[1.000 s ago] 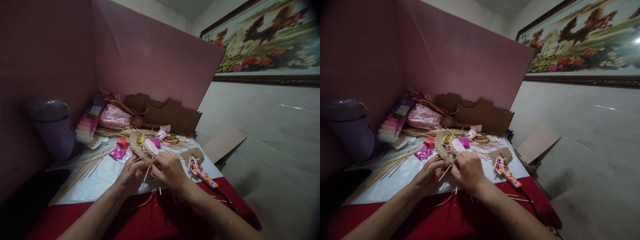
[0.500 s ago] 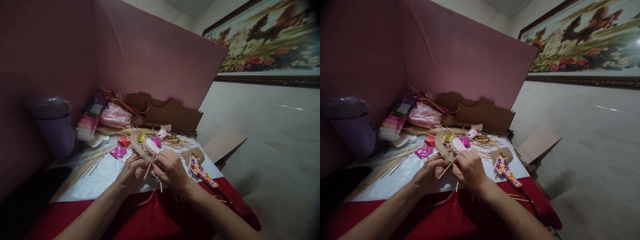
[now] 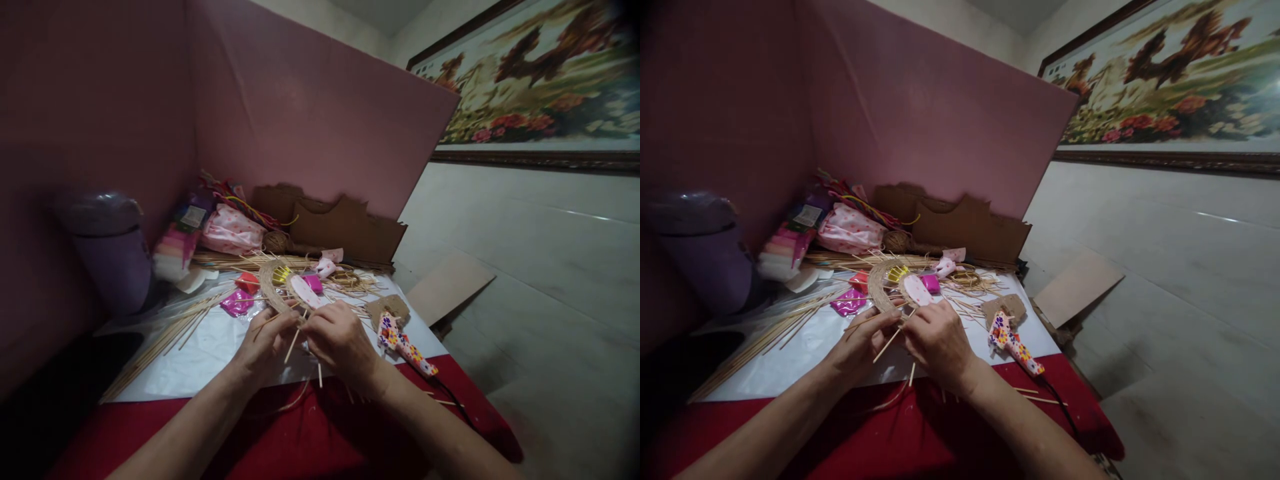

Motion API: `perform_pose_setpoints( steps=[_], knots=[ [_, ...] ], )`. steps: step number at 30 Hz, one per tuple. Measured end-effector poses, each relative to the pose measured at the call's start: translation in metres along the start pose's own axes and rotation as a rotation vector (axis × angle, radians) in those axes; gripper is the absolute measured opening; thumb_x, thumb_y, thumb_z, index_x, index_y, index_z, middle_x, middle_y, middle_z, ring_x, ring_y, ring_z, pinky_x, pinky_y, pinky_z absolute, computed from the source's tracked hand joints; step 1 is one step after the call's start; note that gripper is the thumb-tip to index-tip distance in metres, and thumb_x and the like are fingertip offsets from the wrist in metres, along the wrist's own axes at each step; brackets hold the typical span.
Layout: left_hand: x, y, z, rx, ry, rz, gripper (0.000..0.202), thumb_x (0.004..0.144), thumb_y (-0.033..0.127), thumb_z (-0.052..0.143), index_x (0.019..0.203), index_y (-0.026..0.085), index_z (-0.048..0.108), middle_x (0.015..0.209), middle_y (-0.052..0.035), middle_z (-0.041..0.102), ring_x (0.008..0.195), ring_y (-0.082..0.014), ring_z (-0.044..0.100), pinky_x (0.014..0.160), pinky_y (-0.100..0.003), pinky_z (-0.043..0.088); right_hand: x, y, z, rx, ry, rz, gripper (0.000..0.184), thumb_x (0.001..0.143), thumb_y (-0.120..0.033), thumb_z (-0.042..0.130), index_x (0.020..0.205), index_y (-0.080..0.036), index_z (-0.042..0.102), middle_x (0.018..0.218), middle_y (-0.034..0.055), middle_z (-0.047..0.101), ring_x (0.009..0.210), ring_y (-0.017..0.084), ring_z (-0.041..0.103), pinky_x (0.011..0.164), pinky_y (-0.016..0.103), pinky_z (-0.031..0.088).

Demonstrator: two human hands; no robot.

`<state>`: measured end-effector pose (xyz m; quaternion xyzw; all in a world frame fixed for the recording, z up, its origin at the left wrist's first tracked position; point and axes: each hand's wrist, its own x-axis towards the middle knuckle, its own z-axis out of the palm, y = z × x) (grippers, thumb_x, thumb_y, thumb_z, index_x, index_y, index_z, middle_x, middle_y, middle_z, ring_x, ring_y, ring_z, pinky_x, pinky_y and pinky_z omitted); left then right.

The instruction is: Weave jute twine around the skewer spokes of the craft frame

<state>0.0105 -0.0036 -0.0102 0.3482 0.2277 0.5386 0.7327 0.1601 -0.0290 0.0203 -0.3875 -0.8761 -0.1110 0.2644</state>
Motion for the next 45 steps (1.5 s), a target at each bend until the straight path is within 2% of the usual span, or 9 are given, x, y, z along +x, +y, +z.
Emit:
perform_pose_setpoints(
  steps=[4,8,16,24,31,39,45],
  knots=[
    [-0.002,0.003,0.004,0.011,-0.029,-0.012,0.021,0.067,0.017,0.069,0.087,0.013,0.066,0.079,-0.0051,0.069,0.074,-0.0165,0.062,0.068,-0.025,0.047,0.0,0.0,-0.003,-0.005,-0.015,-0.047,0.012,0.083,-0.02,0.049,0.081,-0.018,0.061,0.078,0.0054,0.062,0.076,0.017,0.053,0.071,0.033,0.034],
    [-0.002,0.005,0.005,0.013,0.007,-0.046,0.028,0.061,0.011,0.07,0.088,0.013,0.065,0.076,-0.0042,0.069,0.069,-0.0154,0.062,0.065,-0.024,0.048,-0.001,-0.001,-0.006,0.004,-0.026,-0.067,0.013,0.083,-0.02,0.05,0.082,-0.019,0.062,0.077,0.0049,0.062,0.076,0.017,0.052,0.071,0.033,0.033],
    [-0.001,0.004,0.003,-0.003,0.046,-0.033,0.033,0.059,0.007,0.067,0.091,0.013,0.063,0.072,-0.0026,0.066,0.069,-0.0176,0.063,0.068,-0.029,0.049,-0.008,-0.003,-0.009,0.131,0.058,0.055,0.019,0.08,-0.017,0.053,0.094,-0.02,0.065,0.084,0.0047,0.062,0.08,0.017,0.053,0.073,0.033,0.036],
    [-0.001,0.005,0.003,-0.01,0.093,-0.062,0.043,0.057,0.007,0.068,0.099,0.015,0.064,0.075,-0.0027,0.068,0.07,-0.0171,0.063,0.068,-0.028,0.049,-0.007,-0.003,-0.018,0.102,-0.044,-0.014,0.021,0.076,-0.016,0.055,0.092,-0.022,0.066,0.085,0.0042,0.061,0.082,0.018,0.052,0.072,0.034,0.036],
    [0.0,0.004,0.002,-0.005,0.049,-0.055,0.041,0.058,0.008,0.067,0.099,0.014,0.062,0.069,-0.0022,0.068,0.068,-0.0178,0.064,0.067,-0.029,0.05,-0.006,-0.003,-0.017,0.132,0.075,0.096,0.019,0.081,-0.018,0.052,0.093,-0.02,0.066,0.083,0.0057,0.062,0.077,0.017,0.054,0.069,0.031,0.04],
    [0.0,0.002,0.0,0.006,0.082,-0.064,0.045,0.056,0.007,0.067,0.101,0.014,0.063,0.076,-0.0045,0.07,0.069,-0.0176,0.065,0.064,-0.026,0.051,-0.005,-0.008,-0.017,0.116,-0.045,0.008,0.018,0.08,-0.019,0.052,0.091,-0.02,0.067,0.086,0.0054,0.06,0.081,0.018,0.052,0.071,0.033,0.038],
    [0.0,0.002,0.0,-0.005,0.041,-0.057,0.049,0.06,0.007,0.066,0.108,0.015,0.059,0.078,-0.0044,0.07,0.068,-0.0169,0.065,0.066,-0.028,0.051,-0.005,-0.005,-0.014,0.21,0.052,0.091,0.019,0.083,-0.018,0.049,0.087,-0.018,0.067,0.083,0.0053,0.06,0.078,0.016,0.052,0.07,0.03,0.039]
  ],
)
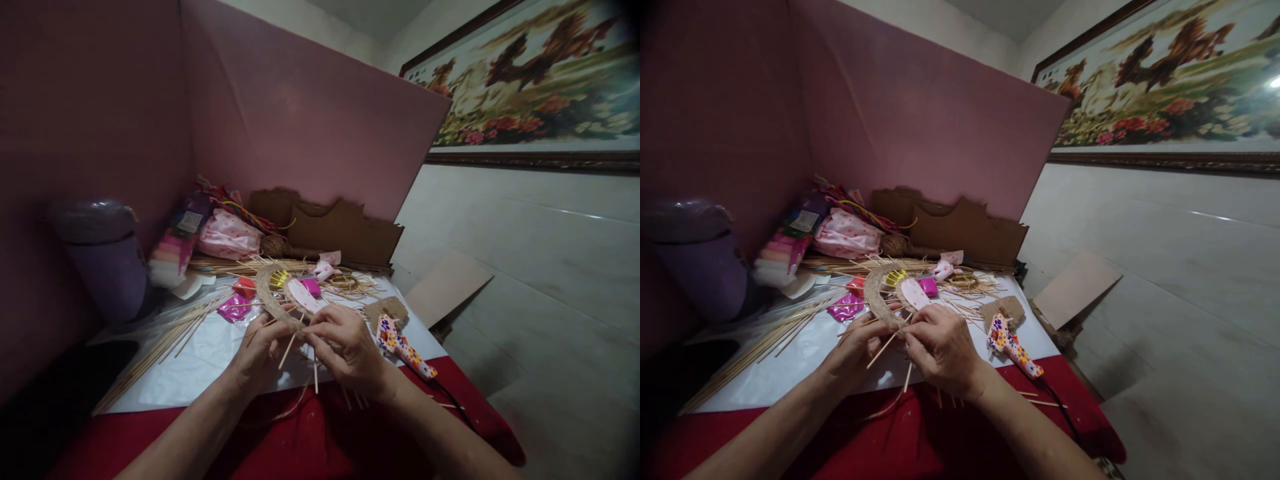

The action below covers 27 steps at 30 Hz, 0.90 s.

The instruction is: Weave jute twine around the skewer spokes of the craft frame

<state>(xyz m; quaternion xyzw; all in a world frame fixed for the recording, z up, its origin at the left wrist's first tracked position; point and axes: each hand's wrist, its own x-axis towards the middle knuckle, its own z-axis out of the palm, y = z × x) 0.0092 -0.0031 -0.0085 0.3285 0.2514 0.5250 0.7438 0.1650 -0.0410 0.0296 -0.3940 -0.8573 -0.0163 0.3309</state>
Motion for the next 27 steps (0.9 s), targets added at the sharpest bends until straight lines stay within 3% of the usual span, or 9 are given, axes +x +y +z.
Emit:
perform_pose_setpoints(
  steps=[7,14,21,27],
  knots=[
    [-0.0006,-0.0005,-0.0003,-0.006,0.021,0.009,0.053,0.06,0.005,0.065,0.112,0.014,0.057,0.082,-0.0058,0.071,0.07,-0.0166,0.065,0.065,-0.026,0.051,0.0008,-0.0041,0.0012,-0.078,-0.072,-0.07,0.019,0.082,-0.02,0.05,0.09,-0.018,0.067,0.085,0.0062,0.06,0.08,0.018,0.051,0.07,0.032,0.039],
    [0.0001,0.0007,0.0008,0.005,0.014,-0.011,0.058,0.062,0.005,0.064,0.118,0.013,0.051,0.079,-0.0058,0.07,0.068,-0.0178,0.065,0.065,-0.029,0.052,0.0005,0.0014,0.0045,-0.008,0.039,0.022,0.02,0.083,-0.018,0.048,0.087,-0.018,0.067,0.08,0.0057,0.058,0.075,0.016,0.051,0.067,0.03,0.038],
    [0.0009,-0.0009,0.0005,0.007,0.069,-0.052,0.058,0.058,0.0,0.061,0.115,0.01,0.051,0.076,-0.0062,0.069,0.064,-0.0168,0.064,0.062,-0.028,0.051,-0.0004,-0.0007,0.0046,-0.089,-0.061,-0.082,0.019,0.081,-0.02,0.05,0.088,-0.017,0.068,0.083,0.0061,0.059,0.078,0.018,0.049,0.068,0.032,0.037],
    [0.0011,0.0009,0.0033,-0.013,0.045,-0.041,0.06,0.058,0.0,0.061,0.116,0.011,0.05,0.074,-0.006,0.07,0.062,-0.0161,0.064,0.063,-0.027,0.052,-0.0012,0.0012,0.0032,-0.071,-0.02,-0.011,0.022,0.083,-0.019,0.047,0.092,-0.017,0.067,0.084,0.0065,0.057,0.079,0.017,0.049,0.069,0.031,0.038]
  ],
)
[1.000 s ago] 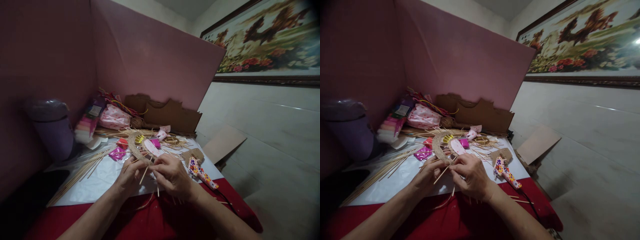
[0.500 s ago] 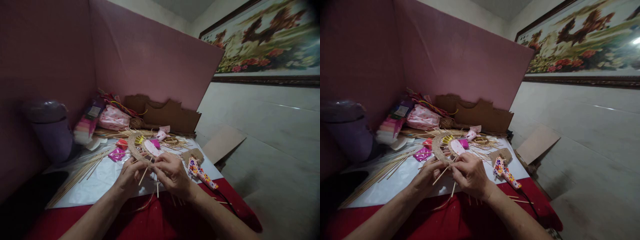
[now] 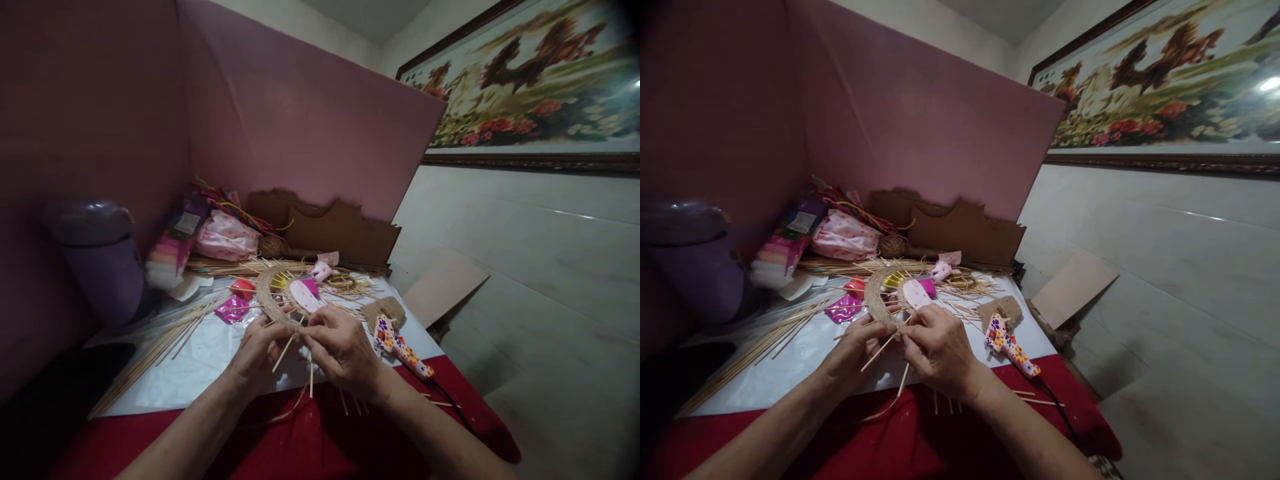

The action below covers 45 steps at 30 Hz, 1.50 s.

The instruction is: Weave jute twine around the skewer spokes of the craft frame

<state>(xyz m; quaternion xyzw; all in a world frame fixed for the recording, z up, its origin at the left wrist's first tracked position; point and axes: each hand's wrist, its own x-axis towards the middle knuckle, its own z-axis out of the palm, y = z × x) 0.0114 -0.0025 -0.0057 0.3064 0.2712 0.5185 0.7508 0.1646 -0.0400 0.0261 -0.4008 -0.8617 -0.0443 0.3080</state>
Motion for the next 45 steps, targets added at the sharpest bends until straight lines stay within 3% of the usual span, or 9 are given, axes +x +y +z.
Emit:
perform_pose_setpoints(
  steps=[8,14,16,19,22,25,32,38,45],
  knots=[
    [0.001,-0.001,-0.002,-0.008,-0.006,-0.006,0.057,0.06,0.002,0.063,0.115,0.012,0.054,0.074,-0.0045,0.069,0.063,-0.0155,0.064,0.064,-0.027,0.052,0.0,-0.003,-0.004,0.02,-0.012,0.009,0.021,0.083,-0.02,0.048,0.095,-0.019,0.066,0.087,0.006,0.058,0.082,0.018,0.05,0.072,0.032,0.038],
    [-0.002,0.009,0.003,-0.014,-0.028,0.031,0.057,0.061,0.006,0.065,0.116,0.011,0.055,0.077,-0.007,0.07,0.068,-0.0186,0.065,0.063,-0.028,0.052,-0.01,0.027,0.0,0.277,0.417,0.56,0.025,0.086,-0.036,0.046,0.074,-0.018,0.058,0.074,0.0026,0.056,0.072,0.017,0.051,0.066,0.029,0.039],
    [-0.003,0.013,0.003,-0.02,-0.019,0.037,0.059,0.06,0.005,0.066,0.117,0.011,0.054,0.075,-0.0063,0.07,0.068,-0.0186,0.065,0.065,-0.029,0.053,-0.011,0.037,0.004,0.474,0.425,0.777,0.032,0.081,-0.047,0.051,0.072,-0.017,0.057,0.07,0.0021,0.057,0.067,0.017,0.051,0.061,0.028,0.039],
    [-0.004,0.015,0.003,-0.059,-0.055,0.031,0.06,0.061,0.005,0.067,0.119,0.014,0.053,0.075,-0.0039,0.069,0.068,-0.0168,0.064,0.068,-0.029,0.052,-0.007,0.042,0.006,1.044,0.23,0.963,0.04,0.076,-0.056,0.053,0.073,-0.016,0.058,0.067,0.003,0.06,0.064,0.017,0.056,0.06,0.03,0.043],
    [-0.006,0.014,0.003,-0.056,-0.107,-0.005,0.061,0.06,0.005,0.068,0.119,0.015,0.054,0.078,-0.0045,0.068,0.069,-0.016,0.063,0.071,-0.028,0.051,-0.004,0.039,0.004,1.546,0.039,0.959,0.043,0.076,-0.056,0.053,0.091,-0.016,0.059,0.076,0.0051,0.066,0.069,0.019,0.062,0.066,0.034,0.047],
    [-0.01,0.015,0.004,-0.024,-0.185,-0.04,0.061,0.058,0.006,0.069,0.117,0.013,0.057,0.08,-0.007,0.069,0.071,-0.0174,0.063,0.071,-0.027,0.049,-0.002,0.041,0.003,1.719,0.018,0.937,0.044,0.075,-0.053,0.057,0.098,-0.014,0.058,0.08,0.007,0.069,0.072,0.02,0.064,0.067,0.034,0.049],
    [-0.016,0.02,0.007,0.0,-0.228,0.002,0.054,0.058,0.006,0.065,0.111,0.014,0.062,0.079,-0.0068,0.069,0.074,-0.018,0.063,0.073,-0.028,0.046,0.014,0.047,0.004,1.64,0.03,0.809,0.036,0.064,-0.028,0.073,0.094,-0.013,0.06,0.076,0.0051,0.069,0.059,0.014,0.063,0.057,0.025,0.05],
    [-0.016,0.022,0.013,0.061,-0.323,0.047,0.04,0.062,0.013,0.066,0.102,0.016,0.067,0.087,-0.0107,0.07,0.077,-0.0248,0.064,0.07,-0.035,0.046,0.019,0.054,0.005,1.581,0.105,0.841,0.024,0.064,-0.026,0.07,0.082,-0.012,0.064,0.069,0.0038,0.068,0.055,0.012,0.061,0.051,0.021,0.048],
    [-0.004,0.016,0.001,0.231,-0.137,0.145,0.021,0.066,0.016,0.067,0.086,0.014,0.071,0.087,-0.0093,0.069,0.072,-0.0183,0.061,0.062,-0.027,0.045,0.008,0.056,0.006,1.579,0.222,0.818,0.023,0.063,-0.023,0.07,0.084,-0.015,0.064,0.076,0.0023,0.068,0.062,0.012,0.06,0.06,0.023,0.048]
  ],
)
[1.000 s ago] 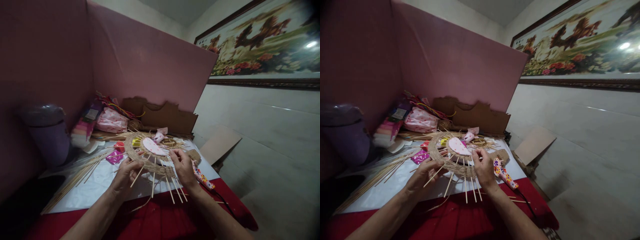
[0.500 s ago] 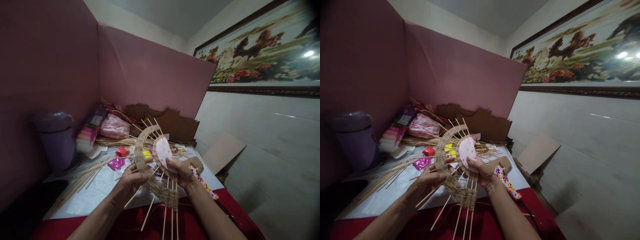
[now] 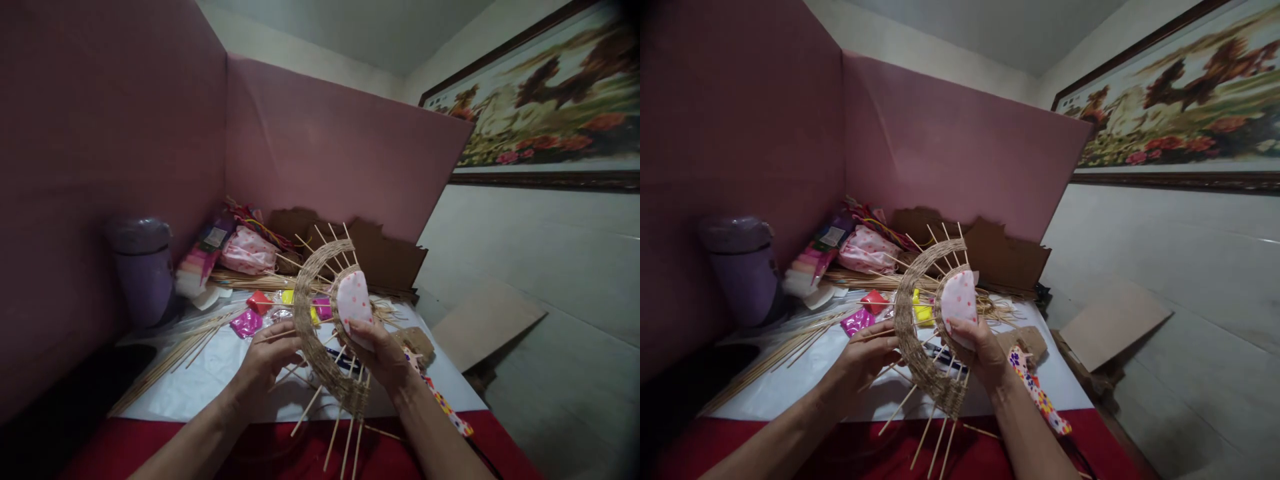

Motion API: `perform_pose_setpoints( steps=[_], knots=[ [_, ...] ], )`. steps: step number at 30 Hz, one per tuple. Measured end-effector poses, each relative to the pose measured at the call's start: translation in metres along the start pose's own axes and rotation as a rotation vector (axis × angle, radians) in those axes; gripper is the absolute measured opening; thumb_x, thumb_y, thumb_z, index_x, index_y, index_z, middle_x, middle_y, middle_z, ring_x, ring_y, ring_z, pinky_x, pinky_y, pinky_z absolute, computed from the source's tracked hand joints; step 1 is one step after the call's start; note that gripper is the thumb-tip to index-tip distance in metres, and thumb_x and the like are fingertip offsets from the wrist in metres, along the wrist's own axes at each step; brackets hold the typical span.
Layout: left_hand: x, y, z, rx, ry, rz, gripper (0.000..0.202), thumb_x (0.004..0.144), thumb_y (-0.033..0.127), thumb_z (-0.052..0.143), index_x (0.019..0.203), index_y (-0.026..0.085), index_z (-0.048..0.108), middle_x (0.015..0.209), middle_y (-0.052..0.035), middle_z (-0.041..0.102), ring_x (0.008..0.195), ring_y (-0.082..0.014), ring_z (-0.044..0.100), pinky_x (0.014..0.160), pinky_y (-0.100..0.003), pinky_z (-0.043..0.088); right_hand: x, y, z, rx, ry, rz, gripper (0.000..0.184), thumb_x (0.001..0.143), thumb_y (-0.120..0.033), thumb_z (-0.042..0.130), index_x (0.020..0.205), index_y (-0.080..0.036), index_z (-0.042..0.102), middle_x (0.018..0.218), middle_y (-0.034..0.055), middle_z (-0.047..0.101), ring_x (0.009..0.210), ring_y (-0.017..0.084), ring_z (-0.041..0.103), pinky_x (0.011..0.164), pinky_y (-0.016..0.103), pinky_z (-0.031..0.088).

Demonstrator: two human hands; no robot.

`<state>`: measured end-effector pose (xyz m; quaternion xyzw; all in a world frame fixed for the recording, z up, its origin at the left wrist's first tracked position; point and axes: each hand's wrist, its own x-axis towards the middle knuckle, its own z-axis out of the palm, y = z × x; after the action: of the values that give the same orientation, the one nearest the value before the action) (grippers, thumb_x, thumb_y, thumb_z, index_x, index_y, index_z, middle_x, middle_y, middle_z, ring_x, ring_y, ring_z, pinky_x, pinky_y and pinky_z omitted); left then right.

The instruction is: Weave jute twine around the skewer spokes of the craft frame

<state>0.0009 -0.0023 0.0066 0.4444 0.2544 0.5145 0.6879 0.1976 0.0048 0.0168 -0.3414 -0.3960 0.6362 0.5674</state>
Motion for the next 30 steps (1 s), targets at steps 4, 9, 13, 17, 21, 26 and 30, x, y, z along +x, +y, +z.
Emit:
perform_pose_setpoints(
  steps=[4,9,13,17,21,26,30],
  knots=[
    [0.001,-0.004,-0.003,0.014,0.141,0.043,0.012,0.062,0.021,0.073,0.07,0.013,0.07,0.068,-0.0046,0.066,0.061,-0.0131,0.058,0.055,-0.023,0.044,-0.004,-0.002,0.001,-0.009,0.03,-0.008,0.025,0.063,-0.022,0.07,0.086,-0.017,0.063,0.076,0.0009,0.067,0.063,0.012,0.059,0.062,0.024,0.047],
    [0.001,-0.004,0.002,-0.026,0.226,0.015,0.019,0.054,0.025,0.079,0.062,0.013,0.067,0.058,-0.0028,0.063,0.054,-0.0119,0.056,0.049,-0.021,0.042,-0.005,0.0,0.001,-0.009,0.021,-0.03,0.025,0.062,-0.022,0.07,0.085,-0.017,0.063,0.078,0.0011,0.067,0.064,0.013,0.059,0.063,0.025,0.047],
    [0.0,-0.006,0.0,0.014,0.225,0.052,0.018,0.056,0.026,0.077,0.062,0.012,0.067,0.057,-0.0021,0.061,0.053,-0.011,0.054,0.049,-0.021,0.041,-0.004,0.001,0.001,-0.01,0.012,-0.049,0.021,0.062,-0.022,0.071,0.081,-0.016,0.063,0.073,0.001,0.066,0.06,0.012,0.058,0.059,0.024,0.046],
    [0.003,-0.012,-0.004,0.039,0.212,0.103,0.016,0.059,0.026,0.075,0.061,0.013,0.067,0.055,-0.0018,0.06,0.052,-0.0112,0.053,0.048,-0.021,0.04,-0.003,0.003,0.0,-0.004,0.038,-0.042,0.02,0.062,-0.022,0.071,0.08,-0.016,0.064,0.073,0.0007,0.067,0.061,0.012,0.059,0.06,0.024,0.047],
    [0.002,-0.011,-0.004,-0.016,0.186,0.086,0.017,0.059,0.027,0.075,0.065,0.013,0.068,0.058,-0.0022,0.061,0.054,-0.0116,0.053,0.048,-0.021,0.039,-0.002,0.004,-0.003,0.028,0.072,-0.036,0.021,0.061,-0.019,0.072,0.081,-0.017,0.064,0.074,0.0006,0.068,0.062,0.012,0.061,0.062,0.025,0.049],
    [-0.006,0.002,0.0,-0.152,0.205,0.092,0.03,0.075,0.038,0.059,0.09,0.015,0.068,0.091,-0.0087,0.067,0.082,-0.0181,0.058,0.062,-0.026,0.044,0.0,0.004,-0.009,0.055,0.117,0.055,0.017,0.06,-0.022,0.072,0.074,-0.015,0.066,0.065,0.0025,0.069,0.053,0.013,0.061,0.05,0.023,0.049],
    [-0.007,0.01,-0.003,-0.183,0.217,0.067,0.029,0.071,0.031,0.062,0.095,0.015,0.067,0.087,-0.009,0.068,0.087,-0.0188,0.059,0.067,-0.026,0.043,0.001,0.005,-0.012,0.101,0.115,0.083,0.016,0.06,-0.02,0.072,0.074,-0.014,0.066,0.065,0.0035,0.069,0.051,0.014,0.061,0.049,0.023,0.049]
  ],
)
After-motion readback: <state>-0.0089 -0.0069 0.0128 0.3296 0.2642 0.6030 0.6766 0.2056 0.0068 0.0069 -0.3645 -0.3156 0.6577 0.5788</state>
